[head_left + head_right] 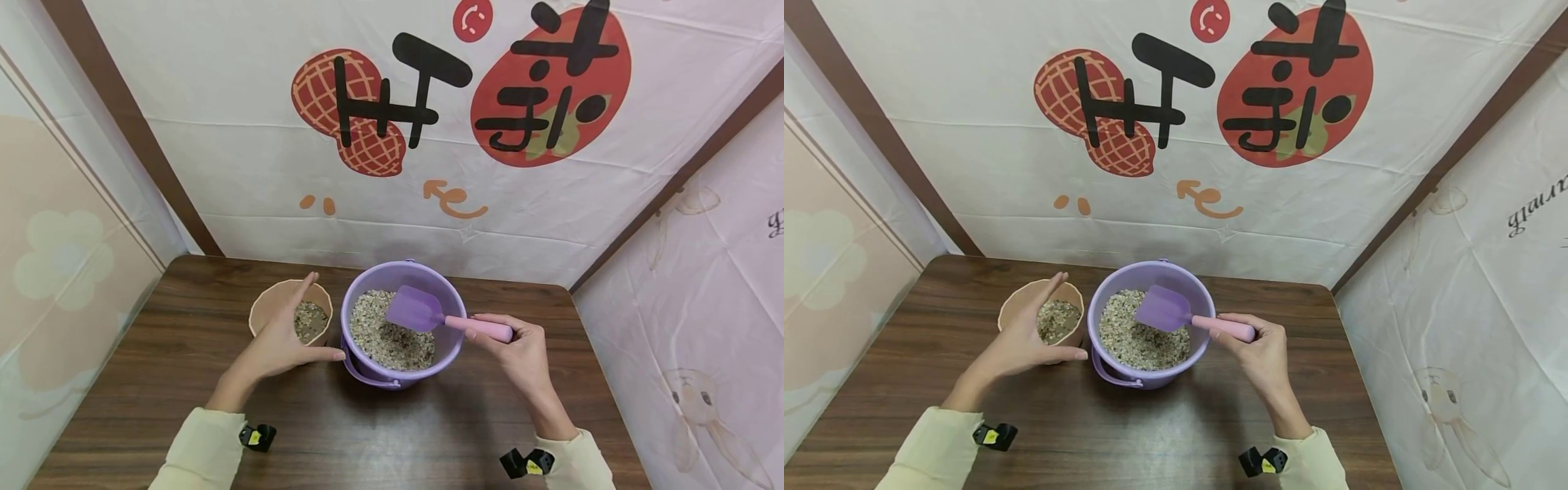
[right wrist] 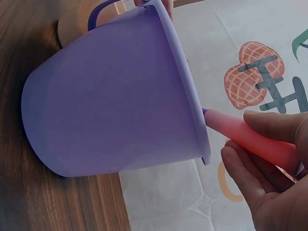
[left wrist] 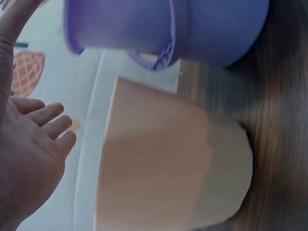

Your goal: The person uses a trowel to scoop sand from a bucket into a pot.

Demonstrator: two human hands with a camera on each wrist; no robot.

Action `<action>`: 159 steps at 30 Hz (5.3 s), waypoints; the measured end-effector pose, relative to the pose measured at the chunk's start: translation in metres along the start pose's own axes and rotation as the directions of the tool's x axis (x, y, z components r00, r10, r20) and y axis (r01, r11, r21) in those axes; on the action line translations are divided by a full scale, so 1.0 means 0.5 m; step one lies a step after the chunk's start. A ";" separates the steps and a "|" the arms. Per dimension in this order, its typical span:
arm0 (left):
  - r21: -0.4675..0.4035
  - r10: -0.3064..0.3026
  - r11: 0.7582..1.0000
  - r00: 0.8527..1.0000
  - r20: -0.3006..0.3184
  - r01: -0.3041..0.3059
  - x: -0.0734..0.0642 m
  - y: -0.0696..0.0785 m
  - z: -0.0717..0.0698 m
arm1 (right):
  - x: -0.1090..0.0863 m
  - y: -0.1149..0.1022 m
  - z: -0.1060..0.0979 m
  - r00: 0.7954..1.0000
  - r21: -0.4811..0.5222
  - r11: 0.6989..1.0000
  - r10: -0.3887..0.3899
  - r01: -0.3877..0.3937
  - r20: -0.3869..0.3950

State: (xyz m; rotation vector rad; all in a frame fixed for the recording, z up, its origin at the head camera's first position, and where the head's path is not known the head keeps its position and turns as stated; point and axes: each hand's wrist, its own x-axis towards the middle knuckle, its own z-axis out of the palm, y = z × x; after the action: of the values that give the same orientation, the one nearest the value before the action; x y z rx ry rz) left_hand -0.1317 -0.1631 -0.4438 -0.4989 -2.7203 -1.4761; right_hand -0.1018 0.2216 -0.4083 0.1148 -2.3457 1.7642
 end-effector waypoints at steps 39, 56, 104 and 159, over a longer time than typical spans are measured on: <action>-0.086 0.123 0.989 0.989 0.078 -0.117 0.034 0.015 0.080 | 0.034 -0.046 0.029 0.972 -0.423 0.884 -0.123 0.198 0.198; -0.096 0.123 0.989 0.989 0.077 -0.115 0.034 0.018 0.080 | 0.056 -0.039 0.065 0.989 -0.361 0.930 -0.018 0.072 0.149; -0.107 0.134 0.986 0.987 0.084 -0.124 0.038 0.015 0.080 | 0.052 -0.003 0.065 0.976 -0.006 0.994 0.108 -0.109 0.190; 0.023 -0.009 1.000 0.999 -0.039 0.010 -0.020 -0.001 0.005 | 0.020 -0.003 0.011 0.979 0.213 0.957 0.174 -0.194 0.111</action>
State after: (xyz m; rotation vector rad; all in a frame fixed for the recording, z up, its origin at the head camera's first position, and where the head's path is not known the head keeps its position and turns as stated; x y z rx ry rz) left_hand -0.1218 -0.1641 -0.4476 -0.4528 -2.7107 -1.4393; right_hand -0.1117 0.2163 -0.4066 0.0096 -2.2751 2.1530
